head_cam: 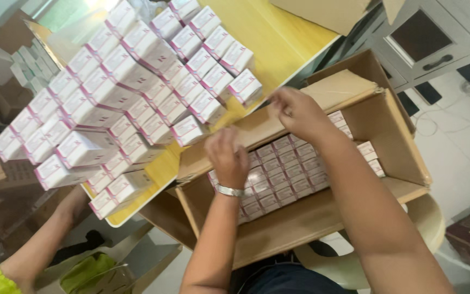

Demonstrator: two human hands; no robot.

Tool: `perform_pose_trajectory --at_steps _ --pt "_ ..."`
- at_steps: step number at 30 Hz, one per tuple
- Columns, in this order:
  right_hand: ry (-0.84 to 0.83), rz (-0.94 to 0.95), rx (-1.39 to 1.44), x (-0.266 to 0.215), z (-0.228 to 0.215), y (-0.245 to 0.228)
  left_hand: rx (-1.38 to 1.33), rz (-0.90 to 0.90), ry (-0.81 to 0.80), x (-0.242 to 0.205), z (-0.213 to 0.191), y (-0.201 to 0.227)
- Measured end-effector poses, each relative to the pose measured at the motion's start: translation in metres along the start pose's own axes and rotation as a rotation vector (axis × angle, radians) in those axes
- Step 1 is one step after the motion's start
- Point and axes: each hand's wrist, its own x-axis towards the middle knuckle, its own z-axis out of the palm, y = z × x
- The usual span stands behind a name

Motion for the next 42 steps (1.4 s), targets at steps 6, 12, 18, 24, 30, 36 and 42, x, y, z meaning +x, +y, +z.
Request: perform_pose_trajectory --at_steps 6,12,18,24,30,36,42 --pt "0.119 -0.403 -0.908 0.072 0.077 -0.007 0.642 -0.047 -0.267 0.034 -0.041 -0.095" --pt "0.178 -0.374 -0.974 0.066 0.113 0.045 0.487 0.03 -0.271 0.006 -0.04 -0.123" --pt "0.213 -0.435 -1.058 0.071 0.089 0.005 0.134 0.078 -0.13 0.01 -0.073 -0.091" --pt "0.35 -0.386 -0.416 -0.022 0.017 -0.032 -0.325 0.123 0.16 -0.037 -0.099 -0.013" --pt "0.525 -0.259 0.111 -0.144 -0.084 -0.01 -0.431 -0.097 -0.356 -0.056 -0.027 0.05" --pt "0.455 0.026 -0.449 -0.143 -0.09 0.061 -0.423 -0.131 -0.457 -0.053 0.128 0.085" --pt "0.184 0.18 -0.877 -0.105 -0.043 0.147 -0.337 -0.284 -0.578 -0.071 0.219 0.102"
